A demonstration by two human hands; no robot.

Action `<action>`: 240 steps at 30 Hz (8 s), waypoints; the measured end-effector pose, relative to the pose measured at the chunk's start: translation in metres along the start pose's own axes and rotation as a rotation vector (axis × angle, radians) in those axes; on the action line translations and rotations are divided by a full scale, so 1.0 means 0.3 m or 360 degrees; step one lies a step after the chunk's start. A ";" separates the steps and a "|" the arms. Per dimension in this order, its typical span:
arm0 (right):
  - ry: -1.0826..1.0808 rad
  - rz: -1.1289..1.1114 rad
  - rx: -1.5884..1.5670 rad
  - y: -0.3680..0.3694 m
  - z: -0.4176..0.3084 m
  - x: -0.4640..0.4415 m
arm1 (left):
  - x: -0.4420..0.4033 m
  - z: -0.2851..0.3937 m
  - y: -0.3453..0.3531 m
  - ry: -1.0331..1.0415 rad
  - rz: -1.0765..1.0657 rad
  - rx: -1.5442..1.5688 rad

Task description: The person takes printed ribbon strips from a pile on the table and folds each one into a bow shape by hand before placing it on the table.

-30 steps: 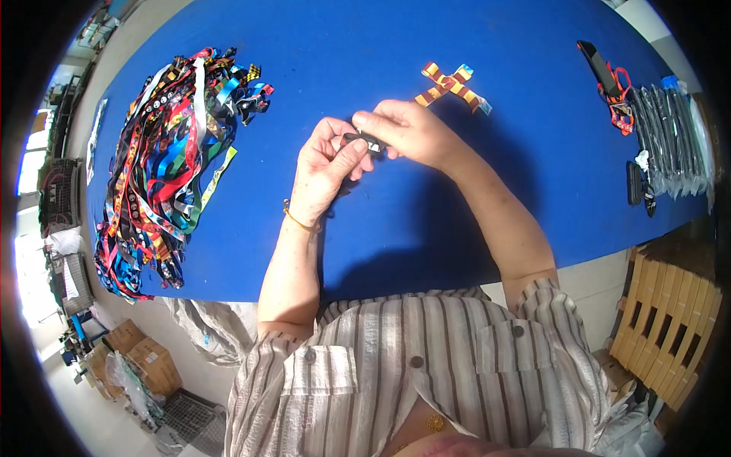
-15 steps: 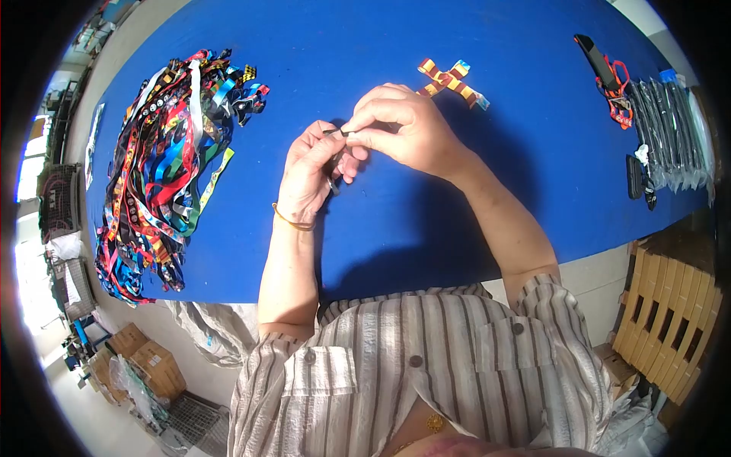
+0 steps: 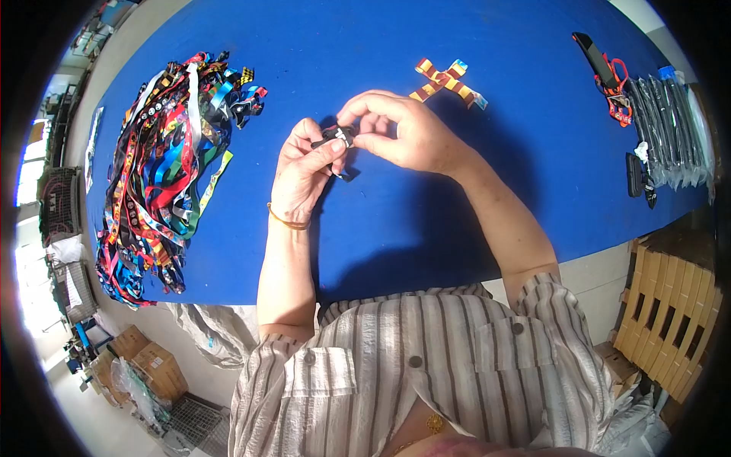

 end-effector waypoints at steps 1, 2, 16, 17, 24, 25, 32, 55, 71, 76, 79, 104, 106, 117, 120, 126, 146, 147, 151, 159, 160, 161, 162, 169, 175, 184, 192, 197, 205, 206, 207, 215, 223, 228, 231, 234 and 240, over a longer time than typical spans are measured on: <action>0.0173 -0.0098 -0.0038 0.002 0.004 0.009 | 0.002 0.005 0.006 0.0002 -0.0025 -0.0014; 0.0347 -0.0196 -0.0076 0.009 0.014 0.017 | 0.003 0.009 0.010 0.0005 -0.0050 -0.0027; 0.0145 -0.0051 -0.0052 0.025 0.021 0.014 | 0.015 0.022 0.028 0.0139 0.0113 -0.0558; 0.0164 -0.0037 -0.0120 0.030 0.028 0.013 | 0.017 0.022 0.033 0.0177 0.0142 -0.0622; 0.0168 -0.0013 -0.0321 0.049 0.072 0.009 | 0.029 0.014 0.069 0.0432 0.0365 -0.1045; 0.0161 0.0023 -0.0328 0.051 0.069 0.008 | 0.028 0.009 0.068 0.0468 0.0376 -0.1043; 0.0177 0.0121 -0.0418 0.081 0.116 0.008 | 0.035 0.011 0.085 0.0695 0.0531 -0.1545; 0.0764 -0.0042 -0.0786 0.020 0.118 0.020 | 0.066 0.023 0.202 0.1183 0.0142 -0.2348; 0.0482 0.0350 -0.0257 0.006 0.094 0.012 | 0.067 0.026 0.188 0.1491 0.0426 -0.2534; -0.0035 0.0784 0.0328 0.010 -0.014 0.020 | 0.068 0.025 0.169 0.1365 0.0518 -0.2423; -0.0307 0.0781 0.0641 0.013 -0.056 0.012 | 0.049 0.021 0.118 0.1128 0.0389 -0.1971; 0.0237 0.0374 -0.0628 0.058 0.072 0.004 | 0.004 -0.027 0.035 0.0076 0.0065 -0.0464; 0.0283 0.0331 -0.0712 0.050 0.056 0.004 | 0.000 -0.025 0.042 0.0082 0.0036 -0.0424; 0.0281 0.0046 -0.0554 0.013 0.056 0.007 | -0.006 -0.012 0.053 0.0019 -0.0020 -0.0169; 0.0296 0.0034 -0.0563 0.011 0.057 0.005 | -0.007 -0.016 0.049 -0.0013 -0.0025 -0.0183; 0.0338 0.0084 -0.0465 0.005 0.075 0.010 | -0.010 -0.034 0.033 -0.0063 -0.0073 -0.0203; 0.0294 -0.0182 -0.0337 -0.012 0.070 0.013 | -0.006 0.022 -0.003 0.0004 0.0045 -0.0172; 0.0324 -0.0220 -0.0315 -0.012 0.067 0.018 | -0.007 0.022 -0.009 0.0010 0.0067 -0.0178; 0.0516 -0.0371 -0.0271 -0.009 0.076 0.026 | -0.004 0.029 -0.013 0.0055 0.0153 -0.0189; 0.0371 -0.0143 -0.0593 -0.002 0.051 0.021 | -0.002 0.020 -0.010 0.0007 0.0133 -0.0327; 0.0356 -0.0084 -0.0600 -0.006 0.035 0.017 | -0.001 0.018 -0.009 0.0012 0.0148 -0.0339; 0.0342 -0.0025 -0.0606 -0.011 0.027 0.013 | 0.000 0.021 -0.007 0.0028 0.0177 -0.0345; 0.0349 -0.0080 -0.0537 -0.011 0.032 0.011 | -0.001 0.025 -0.005 0.0044 0.0206 -0.0350; 0.0620 -0.0193 -0.0339 -0.004 0.079 0.021 | -0.007 0.029 -0.025 0.0154 0.0171 -0.0253; 0.0524 -0.0291 -0.0178 0.023 0.107 0.024 | -0.008 0.019 -0.022 0.0142 0.0179 -0.0259; 0.0436 -0.0026 -0.0315 0.033 0.096 0.006 | -0.008 0.000 0.009 0.0092 0.0129 -0.0356; 0.0336 0.0156 -0.0492 0.041 0.087 -0.002 | -0.008 -0.022 0.023 0.0066 0.0148 -0.0235; 0.0300 0.0135 -0.0626 0.043 0.085 -0.003 | -0.013 -0.040 0.005 0.0017 0.0107 -0.0316; 0.0348 0.0157 -0.0785 0.057 0.116 0.005 | -0.011 -0.035 0.028 0.0059 0.0126 -0.0347; 0.0345 0.0174 -0.0807 0.058 0.114 0.006 | -0.011 -0.033 0.027 0.0052 0.0115 -0.0351; 0.0354 0.0175 -0.0689 0.053 0.105 0.008 | -0.011 -0.032 0.026 0.0046 0.0104 -0.0354; 0.0256 0.0116 -0.0531 0.008 0.089 0.006 | -0.002 -0.030 0.018 0.0010 0.0158 -0.0308; 0.0359 -0.0006 -0.0521 0.004 0.116 0.012 | -0.008 -0.036 0.045 -0.0070 0.0085 -0.0222; 0.0169 0.0248 -0.0169 0.002 0.138 0.010 | -0.018 -0.050 0.010 -0.0078 0.0082 -0.0207; 0.0232 0.0216 -0.0050 -0.016 0.108 0.016 | -0.018 -0.052 0.004 -0.0051 0.0106 -0.0285; 0.0086 0.0138 -0.0434 -0.016 0.096 0.012 | -0.021 -0.056 0.011 -0.0041 0.0124 -0.0321; 0.0166 0.0178 -0.0422 -0.001 0.111 0.002 | -0.013 -0.045 0.040 -0.0057 0.0177 -0.0139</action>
Point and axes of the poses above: each hand's wrist, its own x-axis away from the middle knuckle, its own y-axis out of the palm, z = x × y, the point moved 5 cm from there along -x, towards the middle knuckle, and after that the axes turned 3 degrees about -z, right-handed, at the moved point
